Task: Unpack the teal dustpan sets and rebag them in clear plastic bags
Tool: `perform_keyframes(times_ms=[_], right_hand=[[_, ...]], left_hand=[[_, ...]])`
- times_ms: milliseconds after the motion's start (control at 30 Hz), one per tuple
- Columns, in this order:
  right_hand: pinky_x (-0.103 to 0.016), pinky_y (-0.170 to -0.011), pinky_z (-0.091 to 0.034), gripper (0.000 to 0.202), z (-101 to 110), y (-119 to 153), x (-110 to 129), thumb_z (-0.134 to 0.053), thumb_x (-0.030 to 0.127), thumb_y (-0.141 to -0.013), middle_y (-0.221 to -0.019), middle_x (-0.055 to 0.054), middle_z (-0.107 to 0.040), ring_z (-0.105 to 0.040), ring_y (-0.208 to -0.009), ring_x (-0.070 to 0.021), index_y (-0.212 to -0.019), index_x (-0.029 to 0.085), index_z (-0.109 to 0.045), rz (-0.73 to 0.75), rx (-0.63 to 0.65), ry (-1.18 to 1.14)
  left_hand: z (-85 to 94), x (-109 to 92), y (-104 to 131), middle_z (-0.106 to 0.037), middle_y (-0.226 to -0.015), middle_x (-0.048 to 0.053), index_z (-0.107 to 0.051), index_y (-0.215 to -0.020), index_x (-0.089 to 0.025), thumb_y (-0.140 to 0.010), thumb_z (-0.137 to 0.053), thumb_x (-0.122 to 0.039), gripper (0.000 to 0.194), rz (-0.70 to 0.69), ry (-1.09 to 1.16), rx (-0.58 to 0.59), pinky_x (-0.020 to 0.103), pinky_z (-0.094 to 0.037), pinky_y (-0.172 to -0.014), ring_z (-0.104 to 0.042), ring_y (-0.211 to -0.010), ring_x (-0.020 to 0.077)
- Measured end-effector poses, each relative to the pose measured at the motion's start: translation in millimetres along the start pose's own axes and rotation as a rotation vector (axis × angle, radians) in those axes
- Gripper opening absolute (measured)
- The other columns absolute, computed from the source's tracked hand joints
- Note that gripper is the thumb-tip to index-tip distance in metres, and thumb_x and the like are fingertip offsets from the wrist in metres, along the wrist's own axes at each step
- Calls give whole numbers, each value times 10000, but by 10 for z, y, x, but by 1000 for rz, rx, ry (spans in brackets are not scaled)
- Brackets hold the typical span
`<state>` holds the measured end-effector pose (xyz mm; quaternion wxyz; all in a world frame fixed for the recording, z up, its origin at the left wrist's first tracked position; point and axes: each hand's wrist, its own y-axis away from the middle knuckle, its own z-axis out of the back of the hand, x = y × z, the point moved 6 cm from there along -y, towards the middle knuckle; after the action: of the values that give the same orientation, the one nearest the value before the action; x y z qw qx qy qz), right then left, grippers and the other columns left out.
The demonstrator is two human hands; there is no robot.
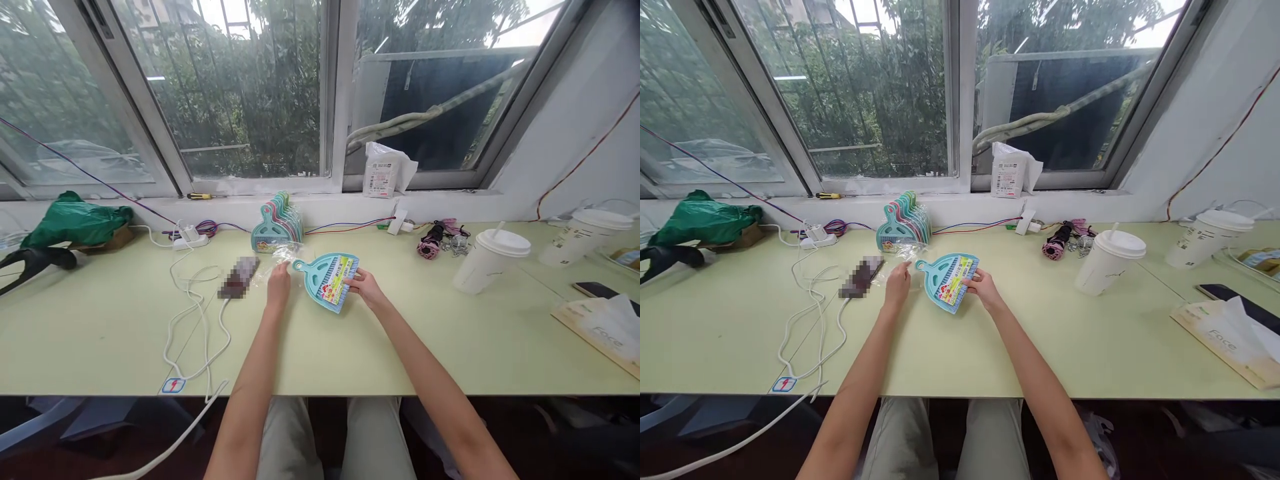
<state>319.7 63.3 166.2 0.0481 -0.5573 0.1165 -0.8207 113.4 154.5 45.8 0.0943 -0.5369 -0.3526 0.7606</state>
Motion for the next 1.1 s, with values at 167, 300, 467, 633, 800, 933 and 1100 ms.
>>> perform_keyframes(times_ms=[167,300,467,633,800,933,1100], right_hand=[[-357,-750,-597,403,-47,-8,0,-800,252,-611,-918,-64,-731,-702,-819,-215,-974,179,-640,58,-45,-32],[-348,-726,-601,394,-59,-11,-4,-816,261,-589,-916,-78,-732,-703,-814,-222,-937,159,-661,47,-14,-20],[-330,-700,-602,382,-82,-13,-51,-838,243,-555,-890,-83,-734,-705,-789,-216,-889,148,-680,39,-35,-68],[-331,-735,-599,350,-179,-9,-151,-852,236,-540,-887,-72,-735,-703,-791,-207,-832,148,-680,31,-69,-200],[-287,-744,-594,361,-213,24,-158,-850,252,-552,-918,-62,-731,-698,-823,-186,-853,148,-681,57,-111,-266],[-301,-769,-591,390,-204,29,-132,-858,273,-540,-929,-58,-729,-695,-841,-186,-863,151,-675,82,-124,-292],[-300,-778,-581,398,-177,14,-116,-848,302,-548,-930,-58,-724,-690,-846,-181,-866,153,-661,126,-163,-239]], left_hand=[[13,-177,43,-606,-1133,106,-512,-1256,-191,-878,-353,-76,426,-122,58,-15,343,-505,-829,-567,-1075,224],[128,-273,60,-567,-1192,114,-485,-1266,-194,-898,-341,-105,405,-203,170,-118,367,-454,-943,-519,-1147,211],[78,-543,147,-571,-1192,98,-435,-1303,-224,-922,-346,-182,394,-293,379,17,359,-431,-970,-555,-1095,184],[333,-537,202,-419,-1402,140,-380,-1318,-199,-900,-470,-321,444,-8,357,-369,482,-156,-1148,-309,-1365,244],[198,-74,145,-367,-1440,173,-279,-1363,-187,-878,-496,-450,592,553,859,-437,417,-383,-1047,-413,-1310,235],[-291,-149,43,-629,-1148,140,-521,-1175,-145,-884,-472,-427,408,680,1438,146,323,-535,-817,-649,-979,204],[-390,-327,74,-667,-1093,80,-581,-1166,-183,-751,-661,-379,466,510,1570,294,325,-532,-813,-657,-927,196]])
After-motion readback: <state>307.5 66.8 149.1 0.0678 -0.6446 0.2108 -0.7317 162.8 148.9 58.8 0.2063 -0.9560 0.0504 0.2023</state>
